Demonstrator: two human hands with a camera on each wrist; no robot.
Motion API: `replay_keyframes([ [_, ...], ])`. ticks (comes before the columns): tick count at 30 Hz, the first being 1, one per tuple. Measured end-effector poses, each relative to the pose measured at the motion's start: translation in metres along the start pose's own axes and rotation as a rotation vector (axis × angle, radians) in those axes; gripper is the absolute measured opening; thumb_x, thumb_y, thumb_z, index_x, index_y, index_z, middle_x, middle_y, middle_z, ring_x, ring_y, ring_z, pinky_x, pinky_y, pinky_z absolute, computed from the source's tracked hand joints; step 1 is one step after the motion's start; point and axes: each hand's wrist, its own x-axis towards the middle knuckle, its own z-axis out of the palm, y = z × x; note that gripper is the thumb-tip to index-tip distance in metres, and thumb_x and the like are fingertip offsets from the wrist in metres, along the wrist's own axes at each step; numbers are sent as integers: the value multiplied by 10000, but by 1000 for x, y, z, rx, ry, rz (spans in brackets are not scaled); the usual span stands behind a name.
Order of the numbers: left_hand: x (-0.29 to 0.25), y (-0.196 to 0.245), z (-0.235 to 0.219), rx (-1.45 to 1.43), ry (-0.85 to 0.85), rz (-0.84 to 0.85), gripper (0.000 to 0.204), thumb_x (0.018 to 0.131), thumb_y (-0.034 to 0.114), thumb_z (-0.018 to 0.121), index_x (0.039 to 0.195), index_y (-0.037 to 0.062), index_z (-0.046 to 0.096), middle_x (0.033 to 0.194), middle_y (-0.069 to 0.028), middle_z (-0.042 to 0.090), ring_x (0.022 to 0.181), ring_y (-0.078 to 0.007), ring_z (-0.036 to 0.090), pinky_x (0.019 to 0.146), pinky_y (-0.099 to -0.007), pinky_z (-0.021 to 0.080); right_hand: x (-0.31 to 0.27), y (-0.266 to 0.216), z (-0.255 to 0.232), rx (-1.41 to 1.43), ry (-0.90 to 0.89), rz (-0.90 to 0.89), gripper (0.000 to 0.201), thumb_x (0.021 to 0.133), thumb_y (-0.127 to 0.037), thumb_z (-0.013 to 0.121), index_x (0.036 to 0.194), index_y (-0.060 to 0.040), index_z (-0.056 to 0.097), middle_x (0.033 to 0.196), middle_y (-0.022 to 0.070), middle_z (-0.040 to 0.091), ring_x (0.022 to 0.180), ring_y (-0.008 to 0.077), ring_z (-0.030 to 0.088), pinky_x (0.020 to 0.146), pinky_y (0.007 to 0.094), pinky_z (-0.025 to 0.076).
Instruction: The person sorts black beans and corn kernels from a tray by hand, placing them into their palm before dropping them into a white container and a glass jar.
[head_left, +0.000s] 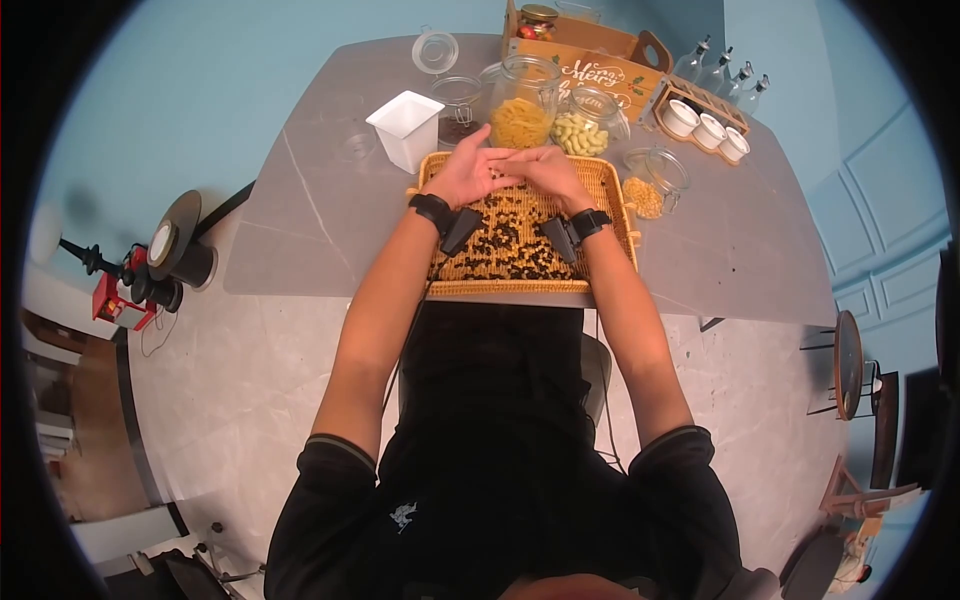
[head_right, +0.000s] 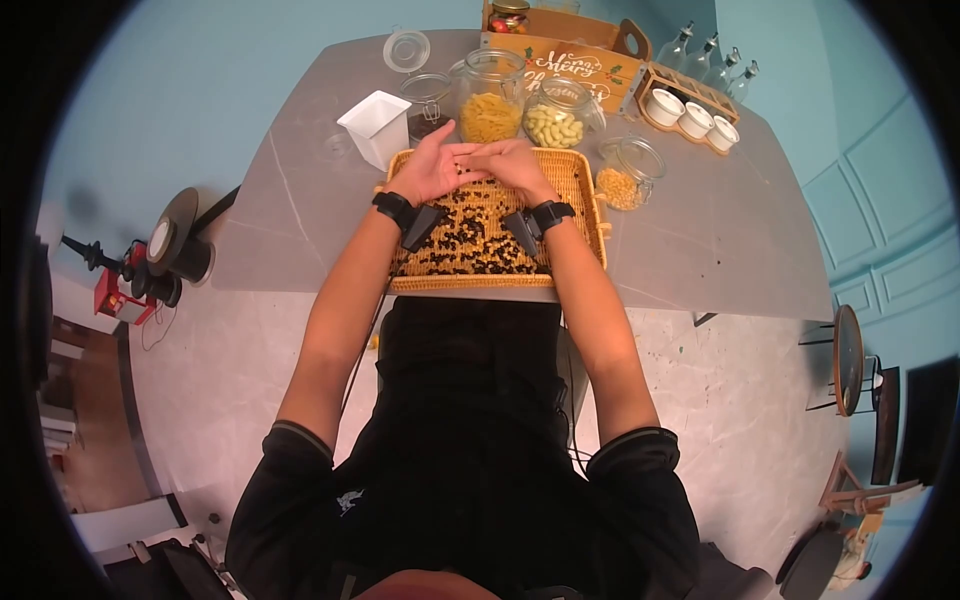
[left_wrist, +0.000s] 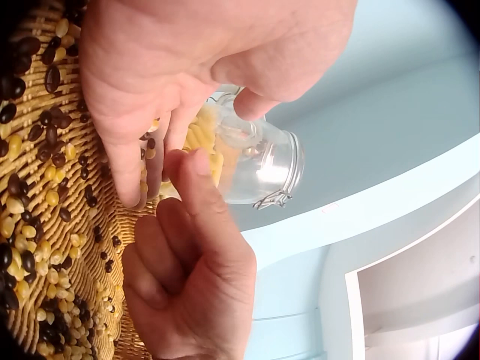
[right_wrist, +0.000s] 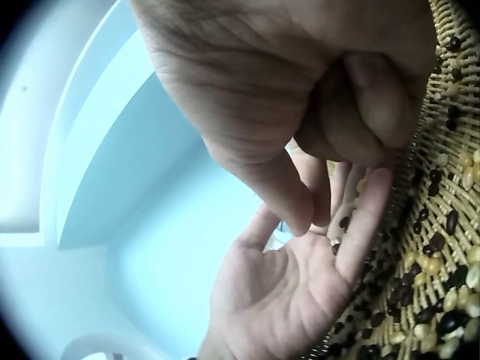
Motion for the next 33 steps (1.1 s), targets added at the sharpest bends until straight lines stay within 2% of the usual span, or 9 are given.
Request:
replay_keyframes([
  [3,2,2,-5,25,-23,-13,818,1065,526,407,1411,-215,383,1283,-274,607,1157,-307,644,1044,-407,514,9,21,4,-131,-71,-256,166,816,-135,829,873,18,801,806,82,751,634,109,634,580,260,496],
  [7,-1,1,-1,20,-12,-20,831,1056,545,423,1405,-209,406,1205,-258,654,1027,-285,692,936,-375,567,2,10,7,-328,-92,-206,150,859,-124,781,947,-4,797,786,46,736,699,106,627,655,265,504],
  [12,-2,1,2,13,8,-35,841,1048,561,436,1394,-206,424,1225,-251,649,1061,-282,685,963,-377,558,4,16,10,-294,-127,-198,144,892,-125,743,951,2,777,770,44,716,672,91,612,626,254,490],
  [15,2,1,-4,14,-27,-51,850,1043,561,452,1397,-211,412,1268,-251,626,1147,-296,652,1027,-393,528,10,24,11,-219,-142,-167,162,895,-136,736,897,25,758,741,34,694,609,60,565,545,235,437],
  [18,0,-1,1,6,-16,-21,859,1043,548,465,1410,-224,375,1343,-273,568,1257,-325,586,1107,-424,472,11,16,8,91,-58,41,153,909,-122,679,834,8,708,636,-25,594,527,56,496,465,227,377],
  [21,2,0,0,-9,-23,-19,868,1047,529,468,1427,-237,323,1420,-305,490,1335,-363,518,1156,-454,423,19,17,-20,816,-350,157,151,941,-129,615,832,-27,638,566,-64,436,458,63,376,403,236,304],
  [24,0,2,0,-23,-33,-27,871,1052,515,463,1443,-243,285,1466,-333,434,1370,-396,478,1178,-471,394,17,8,-27,1101,-388,145,182,981,-174,537,860,-49,590,575,-53,362,443,87,322,377,254,279],
  [27,-3,1,2,-22,-45,-21,872,1055,509,458,1453,-243,264,1492,-348,400,1396,-412,445,1194,-481,366,13,1,-30,1147,-327,109,293,1014,-255,468,882,-25,593,617,-18,432,453,96,348,375,245,279],
  [33,-6,1,9,5,-24,-13,868,1062,513,435,1457,-241,263,1507,-359,381,1415,-413,422,1208,-486,343,19,8,-32,1119,-201,229,430,1061,-342,396,889,-3,598,642,13,458,458,111,347,376,245,264],
])
